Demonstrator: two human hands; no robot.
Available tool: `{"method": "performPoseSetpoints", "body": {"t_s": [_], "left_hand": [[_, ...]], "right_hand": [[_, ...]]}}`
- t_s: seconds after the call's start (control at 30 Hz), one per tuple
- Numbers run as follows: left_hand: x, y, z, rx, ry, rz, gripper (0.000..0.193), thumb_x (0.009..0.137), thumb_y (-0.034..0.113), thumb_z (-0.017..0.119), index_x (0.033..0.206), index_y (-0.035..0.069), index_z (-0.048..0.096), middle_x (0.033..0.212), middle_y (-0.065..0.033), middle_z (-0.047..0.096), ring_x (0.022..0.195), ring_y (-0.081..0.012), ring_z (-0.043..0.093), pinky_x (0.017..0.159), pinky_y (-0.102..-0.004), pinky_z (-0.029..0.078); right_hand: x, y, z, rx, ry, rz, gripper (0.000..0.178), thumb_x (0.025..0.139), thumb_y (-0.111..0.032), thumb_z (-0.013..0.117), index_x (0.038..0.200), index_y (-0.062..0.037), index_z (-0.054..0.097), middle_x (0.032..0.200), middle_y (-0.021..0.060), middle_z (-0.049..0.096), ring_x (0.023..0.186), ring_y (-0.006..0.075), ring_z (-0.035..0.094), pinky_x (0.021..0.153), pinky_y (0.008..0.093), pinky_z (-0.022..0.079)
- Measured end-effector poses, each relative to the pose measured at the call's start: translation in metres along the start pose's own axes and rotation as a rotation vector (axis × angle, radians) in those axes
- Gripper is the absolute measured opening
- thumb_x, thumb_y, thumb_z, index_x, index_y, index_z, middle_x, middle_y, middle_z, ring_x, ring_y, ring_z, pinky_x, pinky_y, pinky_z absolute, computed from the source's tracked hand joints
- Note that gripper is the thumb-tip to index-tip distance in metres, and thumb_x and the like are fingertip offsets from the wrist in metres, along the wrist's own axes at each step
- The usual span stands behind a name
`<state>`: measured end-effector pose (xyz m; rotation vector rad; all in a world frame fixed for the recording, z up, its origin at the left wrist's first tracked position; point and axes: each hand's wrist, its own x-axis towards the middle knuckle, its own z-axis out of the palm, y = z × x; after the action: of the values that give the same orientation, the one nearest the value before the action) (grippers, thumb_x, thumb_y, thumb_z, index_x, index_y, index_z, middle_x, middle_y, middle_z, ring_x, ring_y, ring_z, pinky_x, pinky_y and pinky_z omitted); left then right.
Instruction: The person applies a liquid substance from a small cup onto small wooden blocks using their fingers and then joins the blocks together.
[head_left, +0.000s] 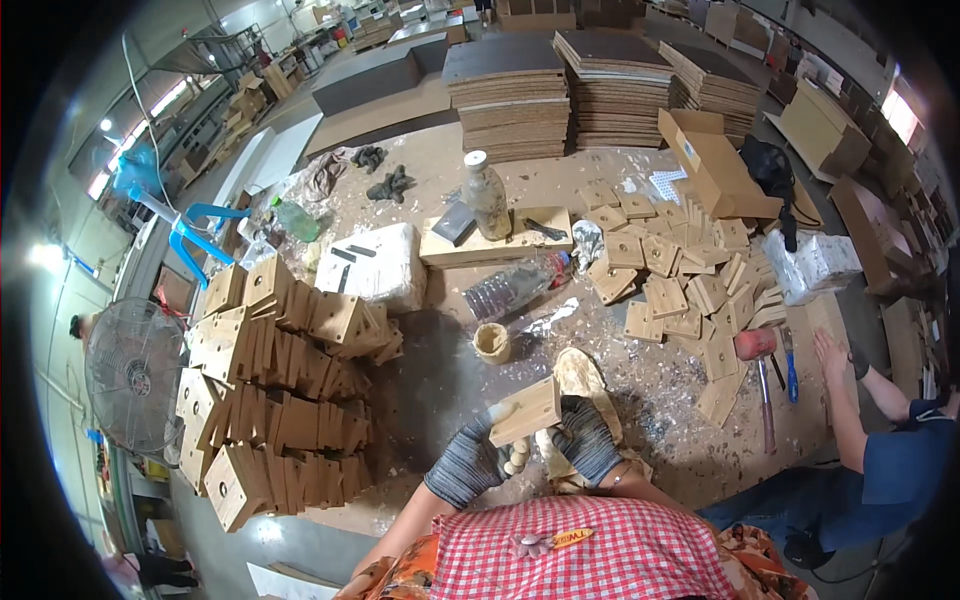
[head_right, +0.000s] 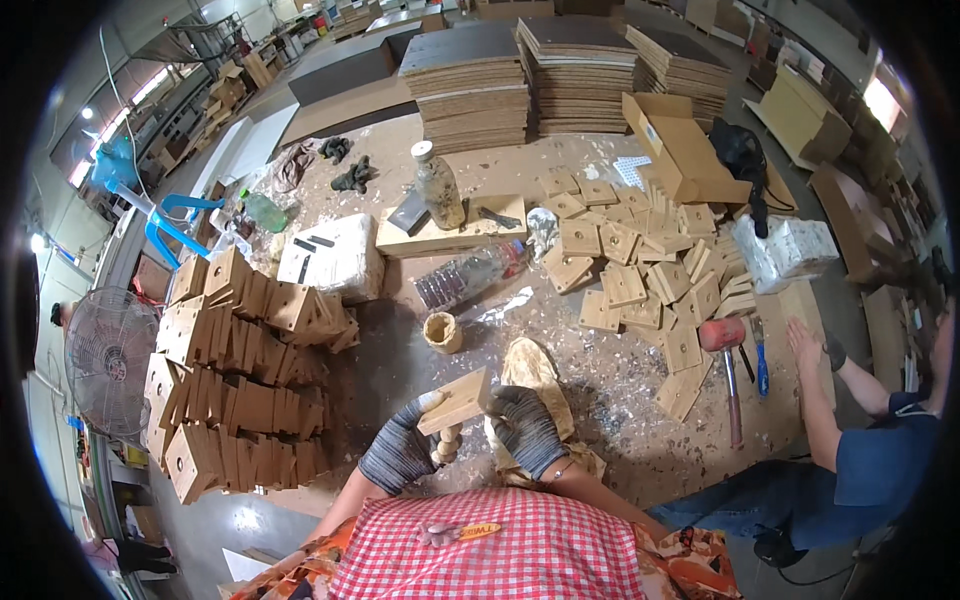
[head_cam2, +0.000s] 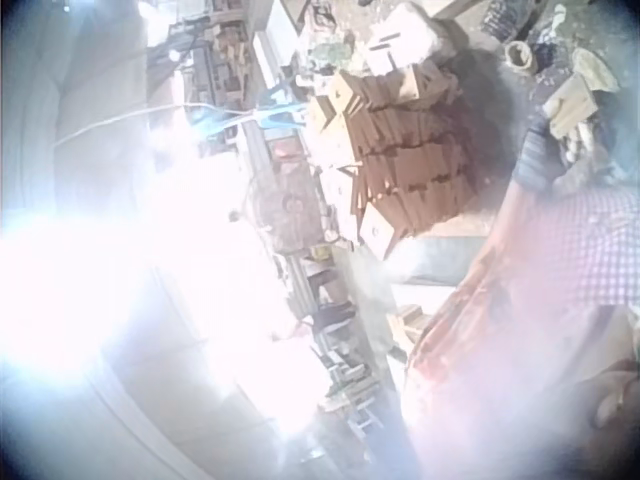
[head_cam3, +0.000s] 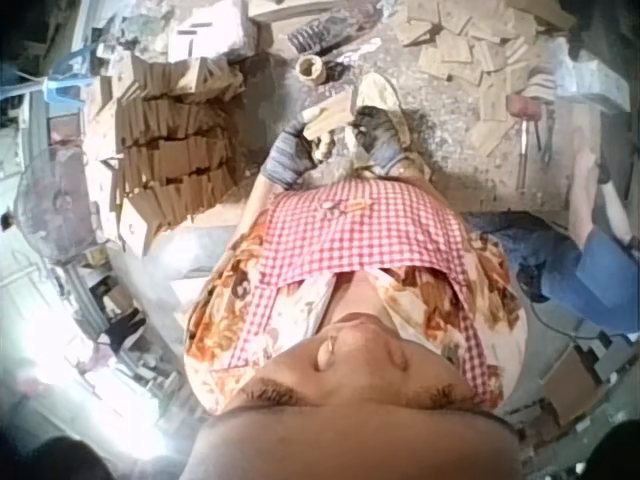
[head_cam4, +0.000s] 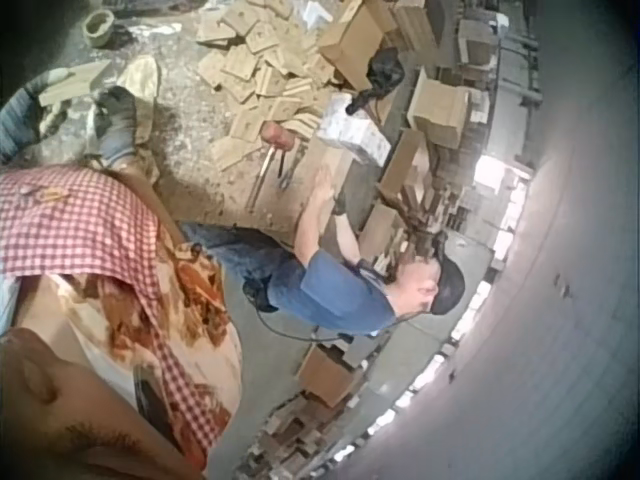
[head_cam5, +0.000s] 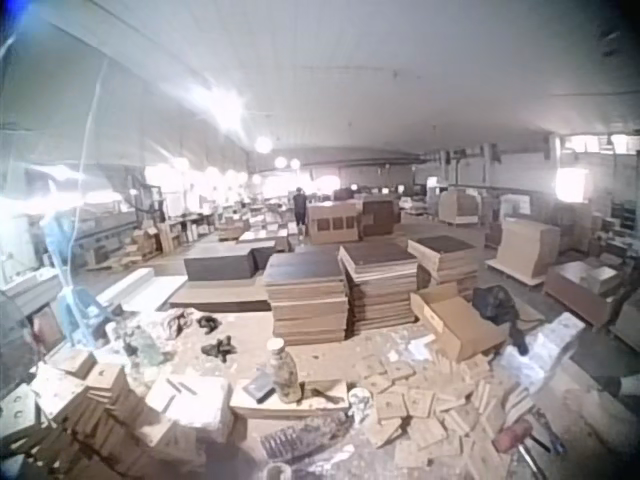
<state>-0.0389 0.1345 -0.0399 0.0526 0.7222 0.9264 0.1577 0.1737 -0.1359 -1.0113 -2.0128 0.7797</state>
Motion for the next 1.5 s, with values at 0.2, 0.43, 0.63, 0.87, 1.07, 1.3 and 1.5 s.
{"method": "performPoseSetpoints", "body": {"t_s": [0.2, 0.43, 0.63, 0.87, 1.07, 1.3, 1.5], "left_hand": [[0.004, -0.005, -0.003, 0.159, 0.121, 0.09, 0.048, 0.086, 0.04, 0.061, 0.109, -0.001, 0.056, 0.082, -0.0093, 0.063, 0.067, -0.0163, 0.06, 0.057, -0.0269, 0.047], [-0.01, -0.006, -0.006, 0.663, 0.299, 0.416, 0.049, 0.084, 0.038, 0.067, 0.112, -0.001, 0.062, 0.094, -0.0069, 0.065, 0.082, -0.0111, 0.056, 0.073, -0.0265, 0.046], [-0.01, -0.008, -0.012, 0.618, 0.274, 0.405, 0.05, 0.084, 0.039, 0.068, 0.111, -0.003, 0.063, 0.091, -0.0073, 0.065, 0.08, -0.0103, 0.055, 0.071, -0.0268, 0.046], [-0.007, -0.007, -0.012, 0.676, 0.229, 0.315, 0.049, 0.084, 0.04, 0.067, 0.11, -0.002, 0.063, 0.091, -0.006, 0.063, 0.081, -0.0109, 0.054, 0.073, -0.0266, 0.045], [-0.003, -0.006, -0.014, 0.658, 0.306, 0.315, 0.056, 0.086, 0.043, 0.065, 0.114, -0.005, 0.06, 0.091, -0.0085, 0.063, 0.085, -0.0151, 0.056, 0.078, -0.029, 0.046], [0.002, 0.001, -0.011, 1.593, 0.437, 0.986, 0.104, 0.069, 0.053, 0.074, 0.142, -0.002, 0.025, 0.134, -0.0219, 0.035, 0.125, -0.0347, 0.037, 0.104, -0.0407, 0.034], [0.011, -0.005, -0.03, 1.792, 0.5, 0.614, 0.11, 0.058, 0.049, 0.08, 0.14, -0.005, 0.029, 0.101, -0.0307, 0.055, 0.093, -0.0382, 0.055, 0.086, -0.0405, 0.046]], "right_hand": [[0.005, 0.044, 0.027, -0.06, -0.251, 0.074, 0.03, 0.074, 0.0, 0.065, 0.103, -0.0051, 0.059, 0.103, 0.0089, 0.058, 0.095, 0.0211, 0.056, 0.082, 0.0326, 0.049], [0.033, 0.039, 0.006, 0.732, -0.329, 0.473, 0.018, 0.091, -0.017, 0.053, 0.097, -0.0032, 0.062, 0.088, 0.0048, 0.06, 0.08, 0.0136, 0.056, 0.072, 0.0268, 0.049], [0.051, -0.02, -0.037, 0.481, -0.113, 0.357, 0.033, 0.095, -0.028, 0.052, 0.109, -0.0001, 0.062, 0.099, 0.0062, 0.065, 0.091, 0.0125, 0.059, 0.082, 0.0267, 0.048], [0.055, -0.049, -0.058, 0.538, -0.295, 0.577, 0.039, 0.083, -0.032, 0.069, 0.1, 0.0025, 0.067, 0.088, 0.0079, 0.067, 0.082, 0.0121, 0.059, 0.08, 0.0286, 0.048], [0.052, -0.057, -0.061, 0.544, -0.232, 0.699, 0.038, 0.082, -0.032, 0.069, 0.101, 0.0018, 0.067, 0.087, 0.0066, 0.067, 0.082, 0.0114, 0.058, 0.079, 0.0281, 0.047], [0.045, -0.033, -0.045, 0.488, -0.279, 0.59, 0.029, 0.085, -0.027, 0.068, 0.091, 0.0017, 0.068, 0.072, 0.0041, 0.064, 0.069, 0.0084, 0.057, 0.065, 0.0253, 0.049], [0.048, -0.007, -0.011, 0.606, -0.313, 0.452, 0.032, 0.086, -0.028, 0.066, 0.101, 0.0, 0.066, 0.087, 0.0069, 0.066, 0.075, 0.0126, 0.061, 0.07, 0.026, 0.05]]}}
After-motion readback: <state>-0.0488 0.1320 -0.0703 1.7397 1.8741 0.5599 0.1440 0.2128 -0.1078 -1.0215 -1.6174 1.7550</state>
